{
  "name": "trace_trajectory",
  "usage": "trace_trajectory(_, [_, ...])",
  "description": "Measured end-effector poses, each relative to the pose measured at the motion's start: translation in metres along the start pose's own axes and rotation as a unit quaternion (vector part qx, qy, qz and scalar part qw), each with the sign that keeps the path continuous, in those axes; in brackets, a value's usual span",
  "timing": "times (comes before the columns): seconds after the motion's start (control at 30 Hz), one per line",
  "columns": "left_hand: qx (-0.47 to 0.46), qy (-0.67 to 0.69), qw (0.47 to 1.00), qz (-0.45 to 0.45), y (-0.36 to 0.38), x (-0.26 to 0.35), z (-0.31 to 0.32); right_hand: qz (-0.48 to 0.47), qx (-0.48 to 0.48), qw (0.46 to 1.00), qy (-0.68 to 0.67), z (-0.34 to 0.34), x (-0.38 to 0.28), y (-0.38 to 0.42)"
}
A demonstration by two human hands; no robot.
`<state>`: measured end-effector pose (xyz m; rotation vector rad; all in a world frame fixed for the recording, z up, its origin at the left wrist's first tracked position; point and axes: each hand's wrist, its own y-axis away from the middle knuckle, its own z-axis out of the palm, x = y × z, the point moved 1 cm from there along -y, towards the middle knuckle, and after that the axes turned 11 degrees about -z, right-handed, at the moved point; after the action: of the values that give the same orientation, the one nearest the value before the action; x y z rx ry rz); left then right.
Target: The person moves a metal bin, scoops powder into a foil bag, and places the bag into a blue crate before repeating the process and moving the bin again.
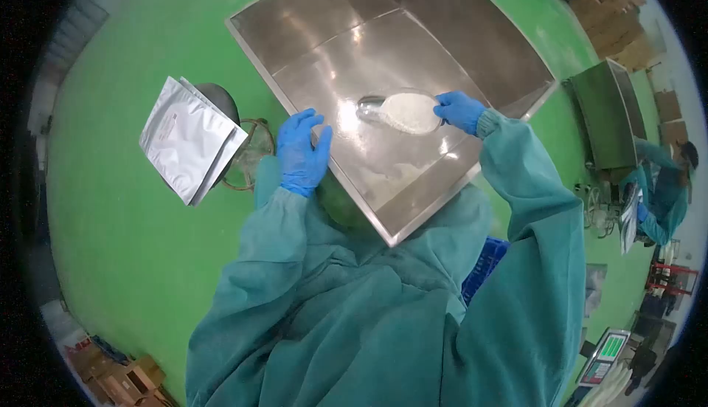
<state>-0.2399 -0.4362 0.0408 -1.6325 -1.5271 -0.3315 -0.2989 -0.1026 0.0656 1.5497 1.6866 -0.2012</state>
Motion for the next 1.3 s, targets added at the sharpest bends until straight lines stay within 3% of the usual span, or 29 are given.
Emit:
trace_trajectory(0.1, [-0.017, -0.051, 0.998, 0.019, -0.001, -0.024, -0.046, -0.009, 0.032, 0.999, 0.015, -0.012, 0.012, 0.035])
trace_trajectory(0.17, [0.003, -0.104, 0.995, 0.006, -0.003, -0.073, -0.088, -0.023, 0.062, 0.995, -0.08, -0.01, 0.008, 0.06])
trace_trajectory(0.23, [0.063, -0.289, 0.955, -0.017, 0.001, -0.127, -0.131, -0.004, 0.065, 0.99, -0.123, -0.003, 0.021, 0.07])
trace_trajectory(0.27, [0.075, -0.303, 0.95, -0.03, 0.007, -0.144, -0.148, 0.0, 0.076, 0.987, -0.141, 0.003, 0.021, 0.076])
trace_trajectory(0.33, [-0.029, -0.353, 0.93, -0.097, 0.012, -0.169, -0.17, -0.003, 0.086, 0.984, -0.156, 0.013, 0.018, 0.081])
trace_trajectory(0.37, [-0.025, -0.355, 0.929, -0.102, 0.013, -0.177, -0.177, 0.008, 0.084, 0.983, -0.163, 0.017, 0.019, 0.082])
trace_trajectory(0.43, [-0.135, -0.274, 0.939, -0.157, 0.016, -0.187, -0.182, 0.019, 0.086, 0.982, -0.169, 0.024, 0.018, 0.083])
trace_trajectory(0.53, [-0.136, -0.324, 0.933, -0.082, 0.015, -0.192, -0.175, 0.024, 0.104, 0.973, -0.204, 0.038, 0.017, 0.082])
trace_trajectory(0.67, [-0.129, -0.308, 0.938, -0.09, 0.007, -0.195, -0.185, 0.015, 0.099, 0.983, -0.151, 0.048, 0.018, 0.082])
trace_trajectory(0.8, [-0.065, -0.206, 0.971, -0.105, 0.0, -0.203, -0.19, -0.007, 0.079, 0.989, -0.123, 0.056, 0.012, 0.09])
trace_trajectory(0.87, [-0.113, -0.186, 0.965, -0.145, 0.003, -0.201, -0.192, -0.019, 0.097, 0.994, -0.048, 0.057, 0.007, 0.094])
trace_trajectory(0.93, [-0.136, -0.255, 0.954, -0.082, 0.002, -0.206, -0.189, -0.021, 0.106, 0.993, -0.036, 0.057, 0.011, 0.092])
trace_trajectory(1.07, [-0.107, -0.262, 0.958, -0.055, 0.001, -0.211, -0.187, 0.011, 0.117, 0.993, -0.029, 0.052, -0.01, 0.096])
trace_trajectory(1.13, [-0.106, -0.205, 0.963, -0.142, -0.001, -0.212, -0.185, 0.003, 0.097, 0.994, -0.057, 0.051, -0.004, 0.092])
trace_trajectory(1.3, [-0.128, -0.198, 0.945, -0.225, -0.009, -0.197, -0.188, -0.001, 0.1, 0.991, -0.087, 0.053, -0.004, 0.094])
